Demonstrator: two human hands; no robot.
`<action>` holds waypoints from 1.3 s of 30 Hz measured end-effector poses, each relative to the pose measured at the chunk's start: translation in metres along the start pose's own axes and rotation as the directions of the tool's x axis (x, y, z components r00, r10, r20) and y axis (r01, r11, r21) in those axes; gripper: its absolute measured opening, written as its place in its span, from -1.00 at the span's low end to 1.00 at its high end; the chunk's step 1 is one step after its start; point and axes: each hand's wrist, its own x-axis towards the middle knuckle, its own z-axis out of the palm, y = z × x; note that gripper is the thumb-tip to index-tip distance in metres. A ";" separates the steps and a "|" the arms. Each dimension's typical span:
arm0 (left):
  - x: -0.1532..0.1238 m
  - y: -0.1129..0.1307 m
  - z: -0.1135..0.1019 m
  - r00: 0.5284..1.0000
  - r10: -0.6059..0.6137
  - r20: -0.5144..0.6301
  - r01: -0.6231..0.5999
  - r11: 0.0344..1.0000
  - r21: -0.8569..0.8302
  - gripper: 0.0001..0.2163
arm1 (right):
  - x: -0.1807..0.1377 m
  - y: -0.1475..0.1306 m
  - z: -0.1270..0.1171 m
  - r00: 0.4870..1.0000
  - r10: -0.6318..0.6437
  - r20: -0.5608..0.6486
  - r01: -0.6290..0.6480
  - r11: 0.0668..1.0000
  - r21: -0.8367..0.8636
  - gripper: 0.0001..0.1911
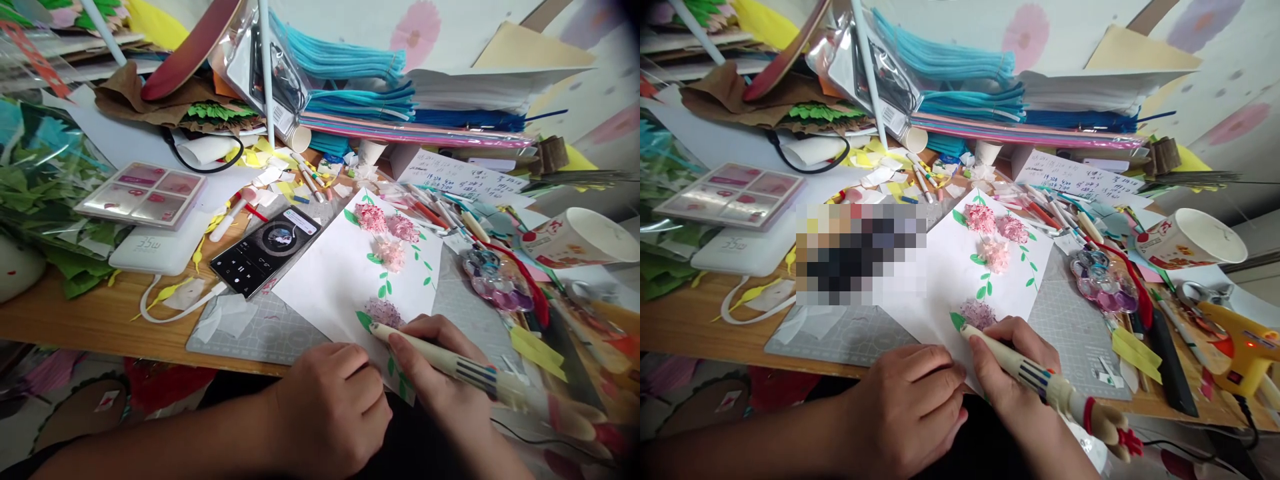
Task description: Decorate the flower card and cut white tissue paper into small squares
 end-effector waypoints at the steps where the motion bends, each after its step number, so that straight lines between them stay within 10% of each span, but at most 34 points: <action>1: 0.000 0.000 0.000 1.000 -0.003 0.002 0.003 1.000 0.001 -0.82 | 0.001 -0.002 0.001 1.000 0.026 0.004 -0.026 1.000 0.001 -0.78; 39: -0.004 -0.001 0.004 0.999 0.039 -0.005 -0.039 0.999 0.026 -0.86 | 0.006 0.008 0.005 1.000 0.027 -0.007 -0.027 1.000 0.001 -0.81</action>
